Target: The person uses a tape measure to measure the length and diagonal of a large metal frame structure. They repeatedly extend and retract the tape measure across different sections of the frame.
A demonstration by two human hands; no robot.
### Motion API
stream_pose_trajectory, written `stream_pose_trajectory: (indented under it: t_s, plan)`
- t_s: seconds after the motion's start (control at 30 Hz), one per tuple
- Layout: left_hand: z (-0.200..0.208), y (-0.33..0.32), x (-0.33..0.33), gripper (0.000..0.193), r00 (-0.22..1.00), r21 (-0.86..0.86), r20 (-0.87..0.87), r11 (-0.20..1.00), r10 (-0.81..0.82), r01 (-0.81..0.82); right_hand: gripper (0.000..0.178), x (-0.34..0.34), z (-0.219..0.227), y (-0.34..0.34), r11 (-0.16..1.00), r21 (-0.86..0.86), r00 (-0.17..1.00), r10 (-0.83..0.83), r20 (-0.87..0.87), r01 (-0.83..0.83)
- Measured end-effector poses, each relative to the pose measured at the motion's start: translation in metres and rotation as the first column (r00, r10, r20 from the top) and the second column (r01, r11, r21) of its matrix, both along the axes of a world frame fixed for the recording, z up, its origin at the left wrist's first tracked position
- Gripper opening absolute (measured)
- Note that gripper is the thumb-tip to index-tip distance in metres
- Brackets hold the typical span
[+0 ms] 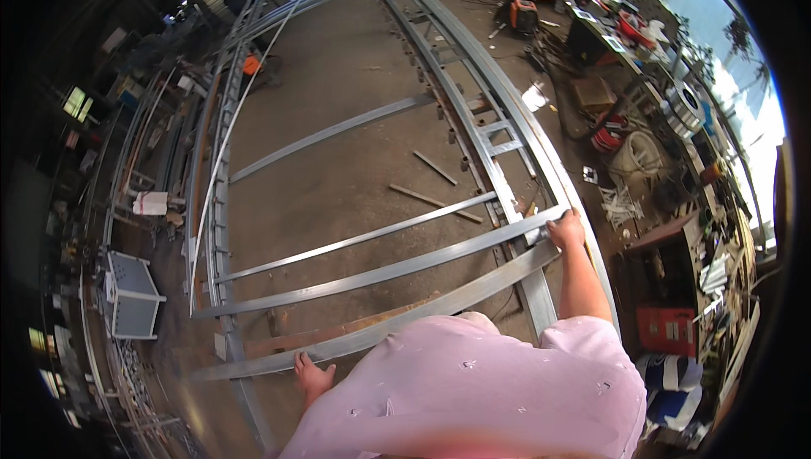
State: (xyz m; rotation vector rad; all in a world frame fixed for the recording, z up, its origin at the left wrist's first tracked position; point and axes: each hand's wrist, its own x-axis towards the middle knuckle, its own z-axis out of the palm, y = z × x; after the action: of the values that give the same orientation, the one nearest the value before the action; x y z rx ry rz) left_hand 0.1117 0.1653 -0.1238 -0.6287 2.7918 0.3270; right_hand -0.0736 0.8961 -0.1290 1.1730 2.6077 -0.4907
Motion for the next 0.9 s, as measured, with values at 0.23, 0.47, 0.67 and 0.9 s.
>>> stream_pose_trajectory:
  t_s: [0.23, 0.47, 0.67, 0.9]
  plan:
    - [0.006, 0.009, -0.004, 0.103, 0.995, -0.023, 0.055, 0.997, 0.078, -0.077, 0.066, 0.001, -0.002, 0.000, 0.998, 0.030, 0.995, 0.051, -0.086, -0.049]
    - [0.005, 0.012, -0.002, 0.104, 0.994, -0.039, 0.052, 0.995, 0.098, -0.096, 0.063, -0.001, -0.011, 0.006, 0.994, 0.048, 0.993, 0.101, -0.054, -0.099]
    - [0.000, 0.013, -0.003, 0.104, 0.992, -0.057, 0.043, 0.992, 0.118, -0.115, 0.057, -0.005, -0.007, 0.004, 0.994, 0.030, 0.992, 0.103, -0.079, -0.101]
    - [-0.004, 0.011, -0.003, 0.104, 0.992, -0.064, 0.057, 0.992, 0.113, -0.110, 0.057, -0.001, -0.015, 0.006, 0.989, 0.055, 0.984, 0.141, -0.109, -0.136]
